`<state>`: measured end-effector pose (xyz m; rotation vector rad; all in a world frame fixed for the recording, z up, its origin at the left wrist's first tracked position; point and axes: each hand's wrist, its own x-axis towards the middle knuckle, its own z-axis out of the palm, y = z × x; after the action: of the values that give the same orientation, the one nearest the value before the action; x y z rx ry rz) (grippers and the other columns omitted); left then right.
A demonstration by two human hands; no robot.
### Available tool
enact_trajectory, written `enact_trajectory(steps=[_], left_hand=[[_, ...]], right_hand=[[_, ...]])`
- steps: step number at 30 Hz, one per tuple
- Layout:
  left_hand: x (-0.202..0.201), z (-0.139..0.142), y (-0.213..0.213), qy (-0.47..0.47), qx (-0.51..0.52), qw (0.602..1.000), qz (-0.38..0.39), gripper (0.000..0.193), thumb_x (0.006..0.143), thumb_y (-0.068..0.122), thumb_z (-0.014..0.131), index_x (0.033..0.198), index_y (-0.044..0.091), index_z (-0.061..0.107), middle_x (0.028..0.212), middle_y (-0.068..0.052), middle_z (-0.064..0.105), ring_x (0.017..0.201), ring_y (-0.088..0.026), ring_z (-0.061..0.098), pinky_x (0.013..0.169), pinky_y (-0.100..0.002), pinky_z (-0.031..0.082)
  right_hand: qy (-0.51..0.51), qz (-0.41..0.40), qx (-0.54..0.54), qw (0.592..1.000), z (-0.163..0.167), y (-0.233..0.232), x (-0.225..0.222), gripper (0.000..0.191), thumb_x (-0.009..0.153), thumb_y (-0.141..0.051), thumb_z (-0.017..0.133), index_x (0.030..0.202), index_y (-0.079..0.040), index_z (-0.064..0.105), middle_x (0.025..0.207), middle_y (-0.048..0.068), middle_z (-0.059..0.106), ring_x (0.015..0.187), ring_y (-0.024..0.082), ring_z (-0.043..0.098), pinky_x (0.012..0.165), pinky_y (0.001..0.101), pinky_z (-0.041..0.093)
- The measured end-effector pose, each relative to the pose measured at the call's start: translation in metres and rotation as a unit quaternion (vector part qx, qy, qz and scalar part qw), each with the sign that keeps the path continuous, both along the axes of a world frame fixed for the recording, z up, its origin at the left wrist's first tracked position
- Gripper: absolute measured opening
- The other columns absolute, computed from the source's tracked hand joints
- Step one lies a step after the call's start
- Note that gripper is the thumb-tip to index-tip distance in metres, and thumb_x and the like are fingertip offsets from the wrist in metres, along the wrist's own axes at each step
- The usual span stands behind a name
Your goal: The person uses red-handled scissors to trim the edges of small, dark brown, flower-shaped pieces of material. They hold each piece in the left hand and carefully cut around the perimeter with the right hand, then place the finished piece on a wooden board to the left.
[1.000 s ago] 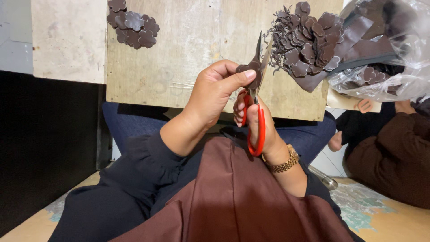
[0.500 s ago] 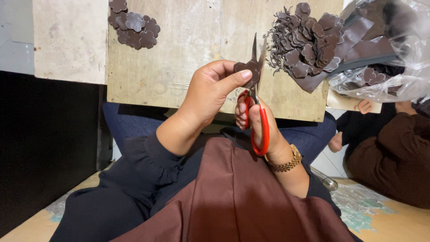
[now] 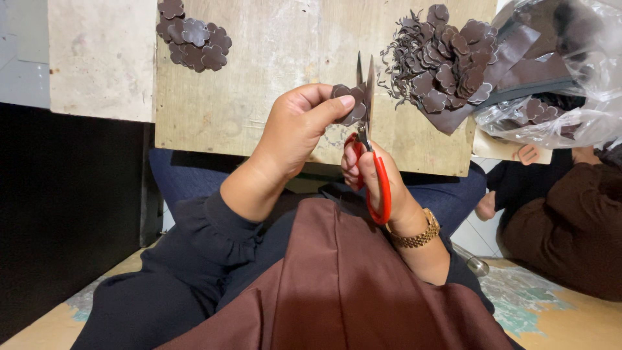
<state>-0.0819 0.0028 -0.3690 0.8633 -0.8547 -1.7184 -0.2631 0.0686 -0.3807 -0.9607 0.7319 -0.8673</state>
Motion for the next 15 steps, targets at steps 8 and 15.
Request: enact_trajectory(steps=[8,15], left_hand=[[0.004,0.0,-0.008,-0.008,-0.016,1.0,0.007,0.01,0.097,0.009,0.067,0.099,-0.001,0.069,0.092,-0.005,0.073,0.085,-0.01,0.066,0.082,-0.027,0.055],[0.009,0.002,-0.011,-0.011,-0.032,0.999,-0.007,0.01,0.098,0.008,0.066,0.098,-0.002,0.069,0.09,-0.007,0.073,0.083,-0.012,0.067,0.081,-0.028,0.057]], right_hand=[[0.052,0.02,-0.026,0.998,0.003,-0.003,-0.003,0.045,0.107,-0.055,0.049,0.101,-0.01,0.048,0.084,-0.003,0.04,0.071,0.008,0.036,0.062,0.0231,0.033],[0.05,0.026,-0.009,0.998,0.002,-0.004,-0.003,0.045,0.106,-0.055,0.049,0.1,-0.01,0.047,0.083,-0.003,0.04,0.068,0.008,0.034,0.059,0.0224,0.032]])
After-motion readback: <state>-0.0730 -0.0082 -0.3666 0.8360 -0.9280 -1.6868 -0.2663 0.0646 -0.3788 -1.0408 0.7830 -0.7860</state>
